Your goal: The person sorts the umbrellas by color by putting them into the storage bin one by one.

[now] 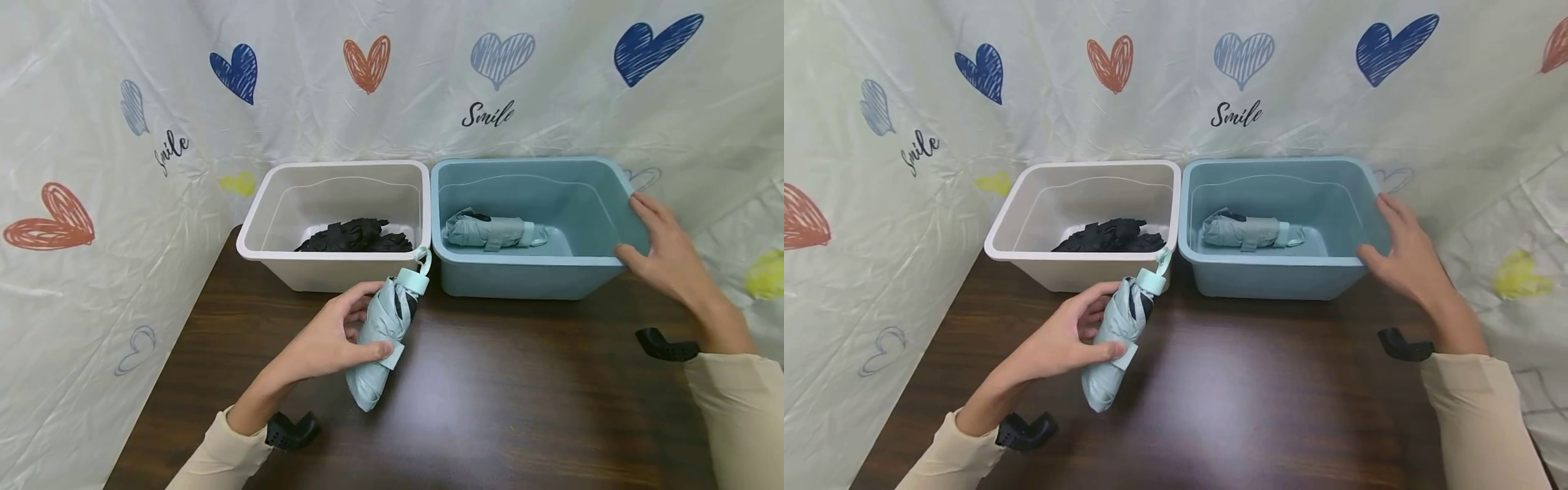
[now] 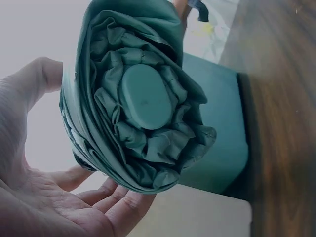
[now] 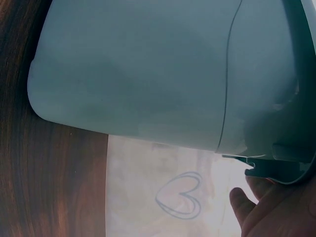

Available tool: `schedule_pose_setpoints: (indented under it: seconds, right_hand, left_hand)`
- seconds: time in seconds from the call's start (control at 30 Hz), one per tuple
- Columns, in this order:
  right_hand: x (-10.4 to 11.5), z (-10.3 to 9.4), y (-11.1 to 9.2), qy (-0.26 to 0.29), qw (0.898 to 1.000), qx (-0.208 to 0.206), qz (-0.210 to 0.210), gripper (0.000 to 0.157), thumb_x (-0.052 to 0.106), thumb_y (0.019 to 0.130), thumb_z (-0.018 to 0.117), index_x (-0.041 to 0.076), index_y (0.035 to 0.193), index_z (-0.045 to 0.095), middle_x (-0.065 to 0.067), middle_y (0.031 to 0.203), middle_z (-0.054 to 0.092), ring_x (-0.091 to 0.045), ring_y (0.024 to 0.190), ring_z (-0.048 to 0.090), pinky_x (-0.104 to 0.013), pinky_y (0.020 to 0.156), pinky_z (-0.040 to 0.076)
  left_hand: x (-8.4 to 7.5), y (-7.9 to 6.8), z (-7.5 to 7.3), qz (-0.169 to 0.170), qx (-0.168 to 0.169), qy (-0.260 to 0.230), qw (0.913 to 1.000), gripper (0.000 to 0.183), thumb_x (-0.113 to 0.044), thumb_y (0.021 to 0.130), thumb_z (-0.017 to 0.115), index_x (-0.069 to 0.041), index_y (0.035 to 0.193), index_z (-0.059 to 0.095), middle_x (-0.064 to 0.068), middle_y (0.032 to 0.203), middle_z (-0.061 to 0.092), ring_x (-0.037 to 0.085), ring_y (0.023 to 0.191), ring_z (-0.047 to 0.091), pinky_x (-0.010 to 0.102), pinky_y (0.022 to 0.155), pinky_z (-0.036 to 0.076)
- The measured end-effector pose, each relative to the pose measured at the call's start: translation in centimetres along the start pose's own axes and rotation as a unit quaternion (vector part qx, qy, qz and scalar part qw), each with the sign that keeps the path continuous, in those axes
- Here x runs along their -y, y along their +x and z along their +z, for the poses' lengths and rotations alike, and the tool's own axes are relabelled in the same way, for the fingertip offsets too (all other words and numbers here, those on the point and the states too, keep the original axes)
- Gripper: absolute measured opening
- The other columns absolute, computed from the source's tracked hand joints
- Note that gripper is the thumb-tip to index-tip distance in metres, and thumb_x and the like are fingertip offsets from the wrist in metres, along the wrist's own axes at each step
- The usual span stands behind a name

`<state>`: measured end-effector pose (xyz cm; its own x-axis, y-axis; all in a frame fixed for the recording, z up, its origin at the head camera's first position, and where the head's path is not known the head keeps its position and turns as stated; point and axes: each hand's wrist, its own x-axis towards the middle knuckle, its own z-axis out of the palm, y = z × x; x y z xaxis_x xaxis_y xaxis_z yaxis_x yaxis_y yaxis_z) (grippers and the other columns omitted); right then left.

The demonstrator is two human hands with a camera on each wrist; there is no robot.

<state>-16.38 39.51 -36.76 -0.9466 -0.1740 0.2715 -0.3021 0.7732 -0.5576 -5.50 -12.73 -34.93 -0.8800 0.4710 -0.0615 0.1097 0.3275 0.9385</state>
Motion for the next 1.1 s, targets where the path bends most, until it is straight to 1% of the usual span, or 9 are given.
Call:
schedule_pose_setpoints:
  seconds: [0.1, 0.27, 0.33, 0.5, 0.6, 0.77, 0.83, 1.0, 1.1]
  right_hand:
    - [0.0, 0.2, 0.1, 0.001, 1.000, -0.002, 0.001, 0.082, 0.018, 0.093, 0.055, -0.005, 0.165, 0.024, -0.031, 0.173, 0.020, -0.056, 0.159, 0.018, -0.066, 0.131, 0.012]
    - [-0.1, 0.2, 0.1, 0.001, 1.000, -0.007, 0.000, 0.082, 0.018, 0.093, 0.055, -0.005, 0.165, 0.025, -0.030, 0.173, 0.021, -0.056, 0.159, 0.019, -0.064, 0.132, 0.013]
    - [0.0, 0.2, 0.1, 0.002, 1.000, -0.007, 0.000, 0.082, 0.018, 0.093, 0.055, -0.005, 0.165, 0.025, -0.030, 0.173, 0.021, -0.056, 0.159, 0.019, -0.064, 0.132, 0.013]
    - [0.1, 0.3, 0.0, 0.002, 1.000, -0.004, 0.005, 0.082, 0.018, 0.093, 0.055, -0.004, 0.166, 0.024, -0.029, 0.174, 0.019, -0.055, 0.159, 0.018, -0.066, 0.131, 0.013]
    - [0.1, 0.3, 0.0, -0.001, 1.000, -0.003, 0.006, 0.082, 0.018, 0.093, 0.055, -0.003, 0.166, 0.023, -0.029, 0.174, 0.019, -0.056, 0.159, 0.018, -0.068, 0.130, 0.013]
    - [0.0, 0.1, -0.2, -0.006, 1.000, -0.007, 0.003, 0.081, 0.017, 0.093, 0.055, -0.006, 0.165, 0.024, -0.031, 0.173, 0.020, -0.056, 0.159, 0.019, -0.064, 0.131, 0.013]
    - [0.0, 0.1, -0.3, -0.009, 1.000, -0.007, -0.001, 0.081, 0.016, 0.093, 0.055, -0.006, 0.164, 0.025, -0.032, 0.172, 0.021, -0.056, 0.158, 0.019, -0.063, 0.132, 0.013]
    - [0.0, 0.2, -0.2, -0.008, 1.000, -0.003, -0.004, 0.081, 0.018, 0.093, 0.056, -0.006, 0.165, 0.025, -0.032, 0.172, 0.022, -0.056, 0.158, 0.020, -0.062, 0.132, 0.014]
    - [0.0, 0.1, -0.1, -0.004, 1.000, -0.004, -0.001, 0.081, 0.019, 0.094, 0.056, -0.004, 0.165, 0.025, -0.030, 0.173, 0.021, -0.055, 0.158, 0.020, -0.063, 0.131, 0.014]
  left_hand:
    - [-1.0, 0.8, -0.7, 0.014, 0.000, 0.011, 0.9998, 0.082, -0.022, 0.085, 0.081, -0.009, 0.158, 0.044, 0.015, 0.138, 0.066, 0.023, 0.114, 0.070, 0.031, 0.085, 0.060]
    - [-2.6, 2.6, -2.0, 0.037, -0.003, 0.015, 0.9992, 0.084, -0.017, 0.085, 0.081, -0.009, 0.159, 0.042, 0.015, 0.133, 0.067, 0.023, 0.110, 0.071, 0.030, 0.084, 0.061]
    - [-3.2, 3.3, -2.6, 0.042, -0.001, 0.018, 0.9990, 0.084, -0.017, 0.084, 0.081, -0.009, 0.159, 0.042, 0.015, 0.128, 0.068, 0.023, 0.108, 0.071, 0.031, 0.086, 0.062]
    - [-4.5, 4.9, -3.3, 0.045, 0.008, 0.012, 0.9989, 0.082, -0.015, 0.084, 0.081, -0.011, 0.158, 0.045, 0.014, 0.125, 0.068, 0.024, 0.107, 0.071, 0.033, 0.091, 0.062]
    - [-4.9, 5.6, -3.5, 0.048, 0.015, -0.001, 0.9987, 0.079, -0.013, 0.085, 0.080, -0.011, 0.156, 0.047, 0.014, 0.125, 0.068, 0.025, 0.108, 0.072, 0.035, 0.093, 0.062]
    - [-5.2, 6.6, -3.8, 0.038, 0.016, -0.004, 0.9991, 0.079, -0.013, 0.084, 0.080, -0.015, 0.157, 0.047, 0.015, 0.125, 0.068, 0.026, 0.108, 0.072, 0.038, 0.095, 0.062]
    - [-5.3, 6.9, -4.0, 0.034, 0.012, 0.005, 0.9993, 0.081, -0.014, 0.084, 0.081, -0.016, 0.158, 0.046, 0.015, 0.125, 0.068, 0.026, 0.106, 0.073, 0.038, 0.094, 0.062]
    - [-5.6, 8.0, -4.9, 0.049, 0.001, 0.038, 0.9981, 0.079, -0.014, 0.085, 0.080, -0.012, 0.157, 0.046, 0.016, 0.129, 0.067, 0.026, 0.111, 0.072, 0.036, 0.097, 0.059]
    - [-6.0, 8.7, -5.2, 0.057, 0.001, 0.036, 0.9977, 0.078, -0.013, 0.085, 0.081, -0.012, 0.156, 0.048, 0.016, 0.131, 0.067, 0.027, 0.113, 0.072, 0.037, 0.099, 0.059]
